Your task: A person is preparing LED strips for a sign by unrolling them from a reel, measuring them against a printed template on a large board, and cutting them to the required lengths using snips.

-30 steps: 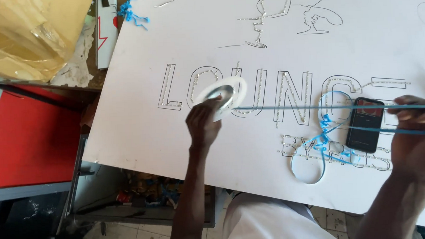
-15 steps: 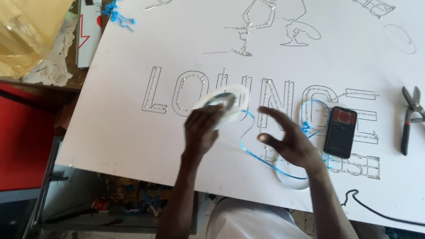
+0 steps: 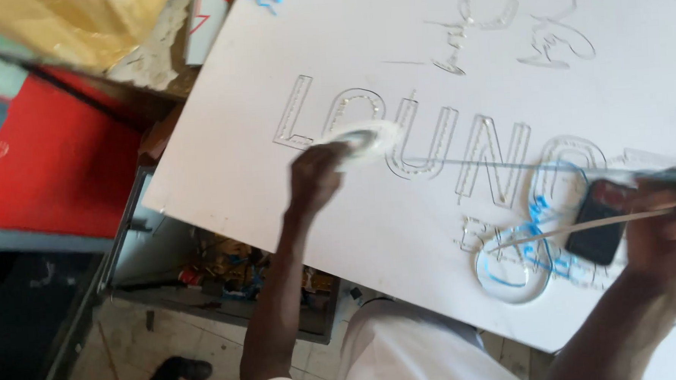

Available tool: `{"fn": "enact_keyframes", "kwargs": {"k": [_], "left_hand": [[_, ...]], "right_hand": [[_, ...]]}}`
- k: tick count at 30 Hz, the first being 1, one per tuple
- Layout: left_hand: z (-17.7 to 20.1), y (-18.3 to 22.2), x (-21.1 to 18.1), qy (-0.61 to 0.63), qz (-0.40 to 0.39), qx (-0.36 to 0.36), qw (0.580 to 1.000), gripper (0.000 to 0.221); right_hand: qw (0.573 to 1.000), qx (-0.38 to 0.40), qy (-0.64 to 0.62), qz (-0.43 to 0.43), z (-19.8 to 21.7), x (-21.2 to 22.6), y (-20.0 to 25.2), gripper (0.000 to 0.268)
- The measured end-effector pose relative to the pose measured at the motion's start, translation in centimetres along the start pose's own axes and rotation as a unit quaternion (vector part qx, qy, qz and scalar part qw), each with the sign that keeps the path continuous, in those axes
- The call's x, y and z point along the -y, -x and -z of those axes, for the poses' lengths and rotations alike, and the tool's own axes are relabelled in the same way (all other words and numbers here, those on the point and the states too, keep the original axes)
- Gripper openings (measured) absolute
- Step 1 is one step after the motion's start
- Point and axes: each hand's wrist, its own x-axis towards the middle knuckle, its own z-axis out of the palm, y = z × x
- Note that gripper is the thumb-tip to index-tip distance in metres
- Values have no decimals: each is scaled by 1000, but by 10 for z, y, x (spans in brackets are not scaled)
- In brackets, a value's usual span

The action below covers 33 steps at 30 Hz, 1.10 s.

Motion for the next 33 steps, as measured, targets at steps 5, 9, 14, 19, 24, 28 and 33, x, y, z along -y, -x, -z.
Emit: {"fn": "enact_keyframes", "kwargs": {"k": [5,9,14,19,24,28,33], "left_hand": [[45,3,17,-130,-15,5,991,54],[24,-10,1,-121,-51,-18,991,23],[-21,-40,-48,-32,-122,2,992,24],[-32,-54,-81,5,-164,19,986,24],[-23,-56,-86,39,-197,31,979,21],[-14,-64,-96,85,-215,16,973,23],[-3,-59,-67,39,-195,17,980,16]], "right_hand": [[936,25,336,-97,19,-47,-8,27],[894,106,418,-123,-117,-57,-10,81],[940,161,291,-79,-213,-103,-23,94],[914,177,349,-109,-239,-104,-43,88],[893,173,386,-156,-232,-93,-58,83],[893,212,349,-189,-225,-82,-66,57],[840,239,455,-173,-205,-72,-63,19]]}}
